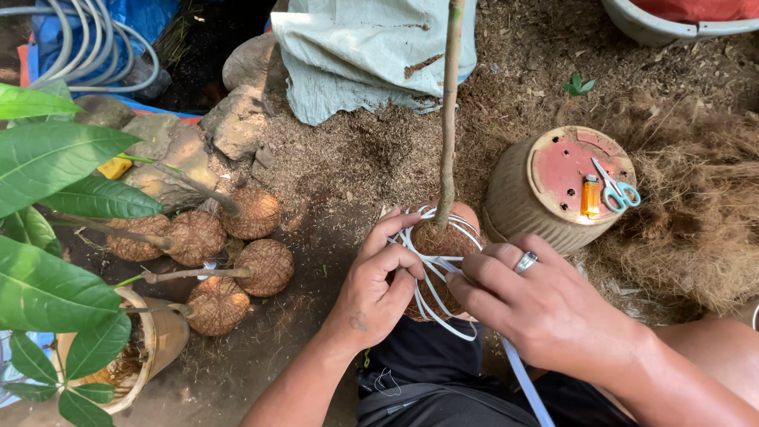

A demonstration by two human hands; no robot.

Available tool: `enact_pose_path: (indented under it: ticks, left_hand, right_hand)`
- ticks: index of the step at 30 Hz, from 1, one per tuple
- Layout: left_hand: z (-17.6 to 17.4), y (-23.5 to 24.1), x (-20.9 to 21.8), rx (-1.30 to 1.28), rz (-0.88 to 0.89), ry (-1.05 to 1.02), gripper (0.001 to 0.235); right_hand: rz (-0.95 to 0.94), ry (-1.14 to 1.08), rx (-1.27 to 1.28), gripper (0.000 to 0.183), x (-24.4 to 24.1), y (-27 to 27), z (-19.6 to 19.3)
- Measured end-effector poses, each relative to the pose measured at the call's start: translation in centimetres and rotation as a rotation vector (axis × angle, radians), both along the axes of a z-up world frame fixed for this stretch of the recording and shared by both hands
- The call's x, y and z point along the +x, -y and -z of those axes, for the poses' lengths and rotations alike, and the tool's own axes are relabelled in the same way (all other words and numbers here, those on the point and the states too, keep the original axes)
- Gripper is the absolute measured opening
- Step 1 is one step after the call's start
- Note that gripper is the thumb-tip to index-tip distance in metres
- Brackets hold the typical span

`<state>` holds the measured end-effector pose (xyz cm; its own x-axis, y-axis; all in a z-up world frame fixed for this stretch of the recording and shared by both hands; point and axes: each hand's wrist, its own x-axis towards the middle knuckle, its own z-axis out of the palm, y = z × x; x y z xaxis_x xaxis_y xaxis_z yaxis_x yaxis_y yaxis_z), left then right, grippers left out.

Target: The person wraps a white plastic string around a coconut that has a small plant sprouting from it. They use a lighter to melt and seal the string ends, then continue wrapping to secure the coconut.

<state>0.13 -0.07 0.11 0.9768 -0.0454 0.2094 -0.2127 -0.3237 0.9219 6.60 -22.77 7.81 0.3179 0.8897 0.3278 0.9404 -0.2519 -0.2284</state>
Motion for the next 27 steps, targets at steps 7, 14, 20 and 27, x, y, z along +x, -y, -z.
enact_pose_path:
  ticks: [7, 14, 20, 27]
  left_hand:
    - [-0.1, 0.0, -0.1, -0.034, 0.001, -0.013, 0.015]
    - [0.7, -0.5, -0.2, -0.048, -0.003, -0.002, 0.013]
    - [0.3, -0.6, -0.3, -0.055, 0.006, -0.072, 0.015]
    - [0.8, -0.6, -0.2, -0.037, -0.002, -0.113, 0.016]
  right_hand:
    - [0.041, 0.147, -0.065, 0.045, 1.7, 2.5, -1.0]
    - [0.964, -0.469, 0.268, 0.017, 6.0, 11.9, 5.4]
    - [1.270, -0.920, -0.318, 0.049, 11.0, 14.7, 22.2]
    - [1.331, -0.841, -0.377, 0.058, 10.3, 15.1, 32.2]
